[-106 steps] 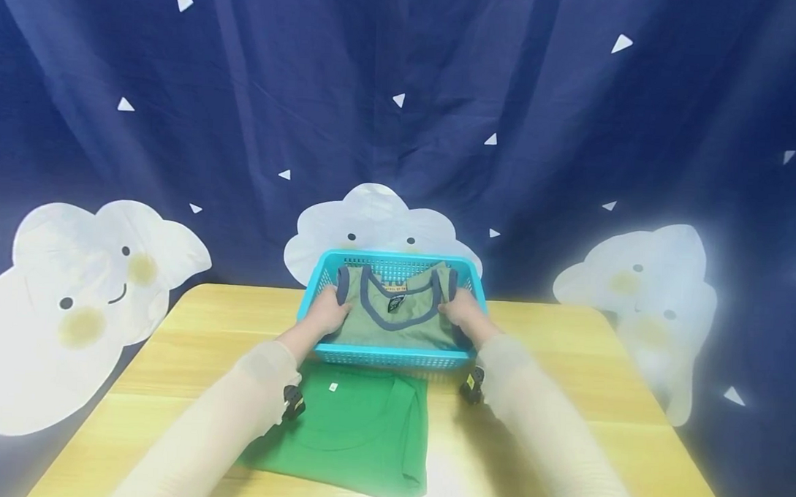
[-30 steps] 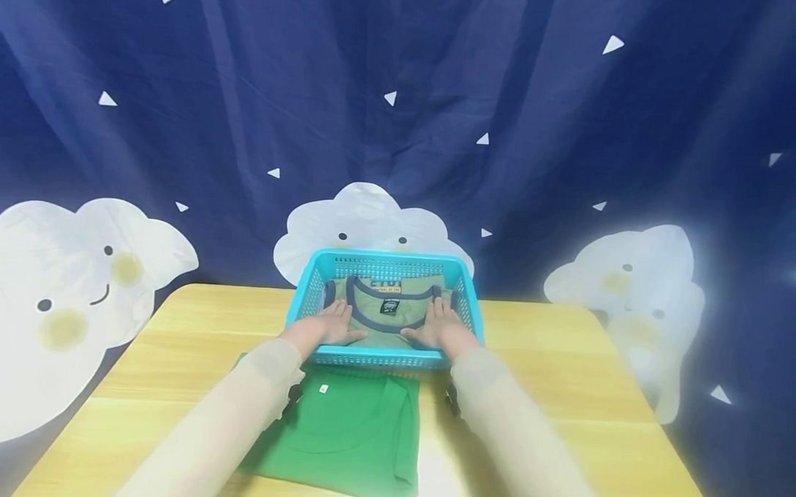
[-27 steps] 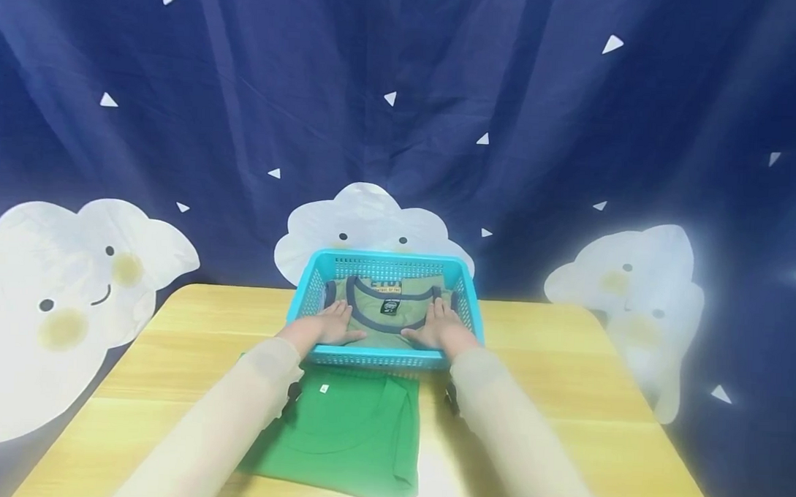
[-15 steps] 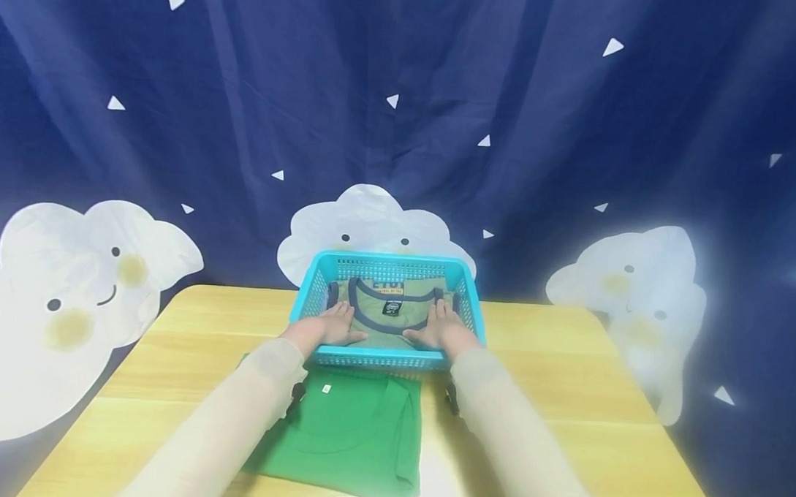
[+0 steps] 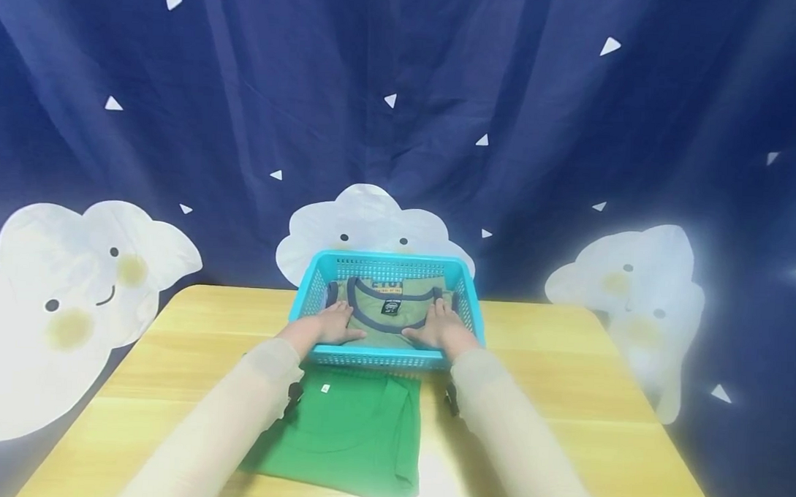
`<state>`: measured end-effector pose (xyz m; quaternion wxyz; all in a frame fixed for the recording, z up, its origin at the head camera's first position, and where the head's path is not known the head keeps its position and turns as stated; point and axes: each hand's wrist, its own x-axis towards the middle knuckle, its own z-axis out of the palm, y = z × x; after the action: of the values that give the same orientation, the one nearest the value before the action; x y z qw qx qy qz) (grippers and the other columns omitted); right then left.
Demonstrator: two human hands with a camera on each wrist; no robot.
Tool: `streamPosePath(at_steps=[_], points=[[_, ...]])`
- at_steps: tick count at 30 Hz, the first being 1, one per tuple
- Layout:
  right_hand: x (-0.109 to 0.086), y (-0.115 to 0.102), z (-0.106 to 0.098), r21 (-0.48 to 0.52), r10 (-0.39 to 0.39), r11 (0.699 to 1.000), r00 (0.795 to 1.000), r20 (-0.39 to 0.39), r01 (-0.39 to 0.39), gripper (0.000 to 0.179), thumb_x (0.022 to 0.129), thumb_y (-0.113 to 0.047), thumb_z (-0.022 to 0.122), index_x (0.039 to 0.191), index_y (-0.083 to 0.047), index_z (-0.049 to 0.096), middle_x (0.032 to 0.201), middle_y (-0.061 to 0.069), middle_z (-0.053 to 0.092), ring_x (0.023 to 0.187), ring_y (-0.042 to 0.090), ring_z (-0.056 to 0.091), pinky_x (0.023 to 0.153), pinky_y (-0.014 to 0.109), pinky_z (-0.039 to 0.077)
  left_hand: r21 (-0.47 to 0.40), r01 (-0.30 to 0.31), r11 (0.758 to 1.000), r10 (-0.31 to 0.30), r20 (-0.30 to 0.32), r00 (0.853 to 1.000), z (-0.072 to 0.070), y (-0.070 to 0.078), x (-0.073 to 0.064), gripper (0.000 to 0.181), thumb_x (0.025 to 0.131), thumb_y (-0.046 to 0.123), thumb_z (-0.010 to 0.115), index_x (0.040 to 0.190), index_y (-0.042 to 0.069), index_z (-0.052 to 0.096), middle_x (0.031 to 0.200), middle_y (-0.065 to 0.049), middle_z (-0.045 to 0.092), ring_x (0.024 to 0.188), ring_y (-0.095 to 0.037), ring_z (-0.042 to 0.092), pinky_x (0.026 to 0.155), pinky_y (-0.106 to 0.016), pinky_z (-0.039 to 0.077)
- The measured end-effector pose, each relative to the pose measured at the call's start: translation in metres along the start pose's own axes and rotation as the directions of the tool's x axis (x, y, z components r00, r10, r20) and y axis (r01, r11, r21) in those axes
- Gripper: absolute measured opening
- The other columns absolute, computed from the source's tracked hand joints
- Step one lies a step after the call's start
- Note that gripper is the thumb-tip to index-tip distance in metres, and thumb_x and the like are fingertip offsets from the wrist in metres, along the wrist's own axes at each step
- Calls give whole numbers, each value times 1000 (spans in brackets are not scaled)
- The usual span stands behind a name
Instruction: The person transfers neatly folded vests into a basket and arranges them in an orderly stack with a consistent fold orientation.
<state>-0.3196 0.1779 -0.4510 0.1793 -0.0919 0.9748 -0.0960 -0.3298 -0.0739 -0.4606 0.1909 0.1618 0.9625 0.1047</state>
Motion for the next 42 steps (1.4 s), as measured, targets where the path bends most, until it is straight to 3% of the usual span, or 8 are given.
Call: streamPosePath(at_steps=[4, 8, 11, 14, 21, 27, 34, 42], points=[[3, 0, 0, 4, -11, 1000, 999, -38, 11, 98, 98, -64, 45, 154, 11, 17, 162, 30, 7, 151, 42, 6, 123, 49, 11, -6, -6, 1000, 6, -87, 996, -5, 2, -4, 71, 100, 49, 56, 142, -7, 49, 151, -23, 44, 142, -37, 38, 117, -45, 31], [5, 1, 0, 26, -2, 1000, 997, -76, 4, 90, 99, -58, 49, 152, 11, 26, 161, 30, 13, 150, 43, 11, 121, 52, 15, -7, 16, 1000, -17, -157, 987, -7, 5, -10, 53, 97, 44, 63, 126, 0, 64, 126, -17, 66, 118, -35, 61, 102, -48, 48], [2, 3, -1, 30, -6, 1000, 995, -102, 9, 79, 100, -51, 53, 148, 10, 38, 159, 30, 22, 148, 44, 20, 119, 55, 22, -4, 5, 1000, -6, -194, 981, -8, 8, -14, 36, 97, 40, 65, 108, 5, 70, 99, -10, 71, 94, -29, 67, 90, -46, 54], [-4, 4, -5, 30, -25, 999, 992, -122, 29, 69, 101, -45, 55, 143, 9, 47, 157, 29, 29, 145, 44, 28, 117, 55, 27, -7, -12, 1000, 10, -223, 975, -9, 10, -19, 29, 98, 37, 63, 100, 9, 70, 89, -5, 69, 85, -25, 66, 84, -44, 55], [-25, 4, -13, 9, -96, 995, 973, -211, 100, 57, 100, -37, 59, 135, 8, 56, 143, 28, 50, 132, 45, 47, 110, 55, 37, -49, -76, 996, 59, -287, 956, -15, 14, -40, 40, 101, 31, 60, 128, 2, 65, 125, -14, 67, 117, -33, 62, 101, -48, 49], [-47, -1, -20, -9, -158, 987, 945, -287, 163, 47, 99, -33, 62, 127, 6, 62, 125, 22, 63, 117, 42, 59, 102, 54, 46, -46, -94, 995, 73, -334, 940, -17, 13, -59, 38, 101, 30, 60, 127, 4, 66, 123, -12, 68, 115, -31, 63, 100, -46, 49], [-71, -9, -25, 11, -163, 984, 922, -352, 178, 43, 99, -31, 61, 125, 4, 65, 126, 20, 64, 119, 41, 58, 103, 55, 45, -31, -125, 992, 102, -403, 910, -17, 9, -80, 37, 100, 31, 60, 127, 7, 66, 126, -10, 67, 121, -31, 59, 102, -47, 48], [-98, -15, -19, 40, -194, 971, 872, -450, 237, 37, 99, -29, 61, 118, 1, 68, 120, 16, 68, 118, 38, 60, 103, 53, 45, -48, -144, 988, 105, -471, 876, -13, 3, -112, 36, 100, 30, 61, 128, 8, 66, 129, -9, 65, 125, -31, 57, 103, -47, 47]])
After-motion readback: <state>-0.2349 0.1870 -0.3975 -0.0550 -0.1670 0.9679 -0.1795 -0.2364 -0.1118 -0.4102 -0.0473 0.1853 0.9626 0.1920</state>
